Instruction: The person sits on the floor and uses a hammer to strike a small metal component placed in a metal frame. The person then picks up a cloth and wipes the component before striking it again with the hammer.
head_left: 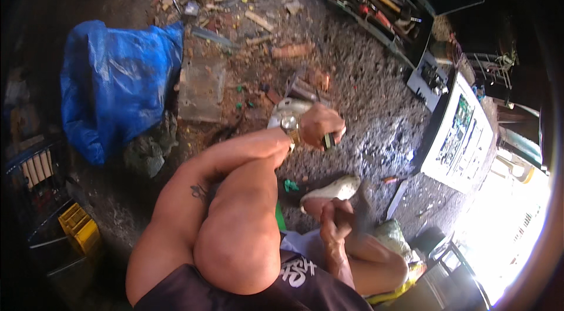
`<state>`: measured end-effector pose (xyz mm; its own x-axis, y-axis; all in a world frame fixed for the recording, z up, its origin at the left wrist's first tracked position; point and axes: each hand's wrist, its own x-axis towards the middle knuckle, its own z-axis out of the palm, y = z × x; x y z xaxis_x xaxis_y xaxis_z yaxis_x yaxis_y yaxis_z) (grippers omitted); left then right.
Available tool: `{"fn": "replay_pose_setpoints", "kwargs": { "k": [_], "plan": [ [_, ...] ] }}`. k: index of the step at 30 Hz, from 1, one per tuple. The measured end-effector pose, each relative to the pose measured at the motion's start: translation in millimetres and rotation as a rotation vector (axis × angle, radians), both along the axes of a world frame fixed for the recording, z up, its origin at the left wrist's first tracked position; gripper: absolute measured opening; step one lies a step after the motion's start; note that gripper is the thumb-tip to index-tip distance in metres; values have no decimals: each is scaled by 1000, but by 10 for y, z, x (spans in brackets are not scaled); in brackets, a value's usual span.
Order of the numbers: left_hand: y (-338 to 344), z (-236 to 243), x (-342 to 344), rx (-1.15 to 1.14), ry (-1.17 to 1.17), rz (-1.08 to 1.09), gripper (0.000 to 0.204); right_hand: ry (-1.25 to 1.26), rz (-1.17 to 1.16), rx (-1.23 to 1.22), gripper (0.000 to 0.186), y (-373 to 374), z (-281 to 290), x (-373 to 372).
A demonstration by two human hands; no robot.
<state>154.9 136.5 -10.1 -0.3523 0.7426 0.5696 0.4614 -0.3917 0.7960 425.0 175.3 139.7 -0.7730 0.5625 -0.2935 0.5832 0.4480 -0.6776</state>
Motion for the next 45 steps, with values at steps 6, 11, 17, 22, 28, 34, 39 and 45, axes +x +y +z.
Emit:
{"fn": "replay_pose_setpoints", "kwargs": {
  "k": [6, 11, 17, 22, 28, 34, 39, 45],
  "plan": [
    [-2, -31, 9, -46, 67, 14, 20, -71, 37, -189, 7, -23, -179, -143],
    [11, -61, 34, 17, 50, 28, 19, 616, 183, -223, 16, 40, -376, 155],
    [-12, -128, 81, -1, 121, 30, 19, 76, -604, -451, 12, 30, -574, 207],
    [-16, -141, 82, -32, 123, 13, 21, 433, 4, -152, 17, 74, -171, 186],
    [-55, -210, 37, -78, 163, -123, 27, 215, -57, -118, 18, 31, -203, 183],
    [-86, -436, 114, -86, 450, -127, 34, 287, -478, -505, 16, 38, -529, 170],
    [-108, -264, 123, -98, 303, -145, 27, 354, -482, -494, 19, 136, -357, 213],
    [-206, 885, -210, 233, 64, 247, 27, 543, -376, -347, 18, -59, -148, 572]
  ]
}}
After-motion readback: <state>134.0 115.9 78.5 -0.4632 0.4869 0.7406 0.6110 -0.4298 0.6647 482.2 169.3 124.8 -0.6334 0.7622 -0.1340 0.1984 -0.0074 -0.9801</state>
